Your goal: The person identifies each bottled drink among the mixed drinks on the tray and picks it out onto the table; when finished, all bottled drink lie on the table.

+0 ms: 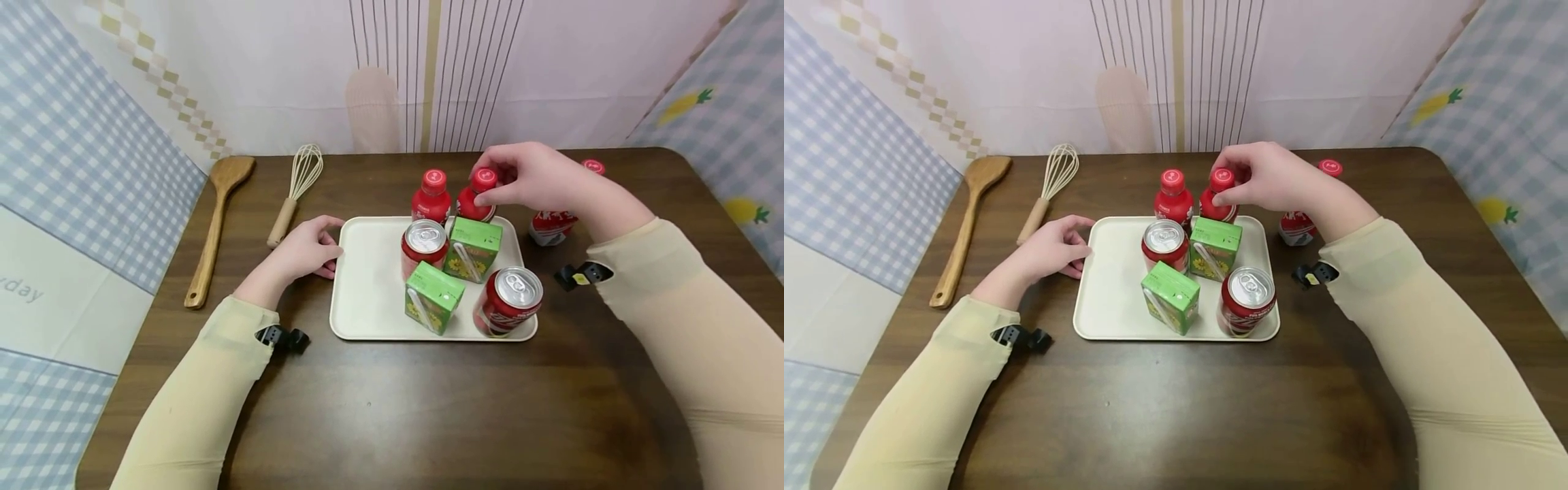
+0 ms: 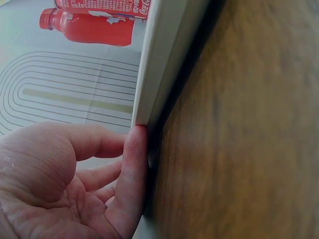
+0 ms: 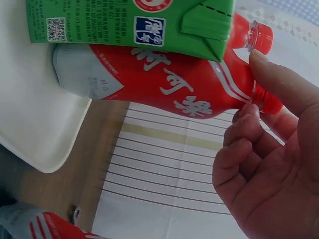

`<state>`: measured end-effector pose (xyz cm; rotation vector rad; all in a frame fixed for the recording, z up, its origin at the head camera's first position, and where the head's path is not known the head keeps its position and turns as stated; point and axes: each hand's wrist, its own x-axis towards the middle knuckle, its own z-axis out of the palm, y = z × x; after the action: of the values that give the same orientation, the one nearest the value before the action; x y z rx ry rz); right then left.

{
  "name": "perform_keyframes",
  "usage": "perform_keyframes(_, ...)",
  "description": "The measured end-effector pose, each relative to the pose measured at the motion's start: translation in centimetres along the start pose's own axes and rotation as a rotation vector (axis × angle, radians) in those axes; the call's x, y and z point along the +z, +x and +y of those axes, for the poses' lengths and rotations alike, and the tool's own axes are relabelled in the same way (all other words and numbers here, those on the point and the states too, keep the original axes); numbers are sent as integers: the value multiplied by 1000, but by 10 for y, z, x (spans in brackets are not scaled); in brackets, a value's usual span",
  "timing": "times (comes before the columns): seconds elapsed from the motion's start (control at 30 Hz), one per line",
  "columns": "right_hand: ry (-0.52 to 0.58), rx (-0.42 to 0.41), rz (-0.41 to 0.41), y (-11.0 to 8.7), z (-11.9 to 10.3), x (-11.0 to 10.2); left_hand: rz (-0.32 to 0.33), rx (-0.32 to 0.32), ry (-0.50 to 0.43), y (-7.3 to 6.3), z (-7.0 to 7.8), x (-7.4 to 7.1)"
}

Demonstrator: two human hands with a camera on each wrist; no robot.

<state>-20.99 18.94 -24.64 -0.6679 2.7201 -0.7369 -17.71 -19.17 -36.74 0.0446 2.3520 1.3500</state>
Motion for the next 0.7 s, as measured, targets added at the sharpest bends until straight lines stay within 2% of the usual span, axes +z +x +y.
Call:
perform_keyframes(0.37, 15, 29, 19, 0, 2, 6, 6, -4, -6, -2, -3, 2)
perform_keyframes(0.7, 7, 24, 87, -3, 3, 9, 12, 4, -8, -2, -2, 2)
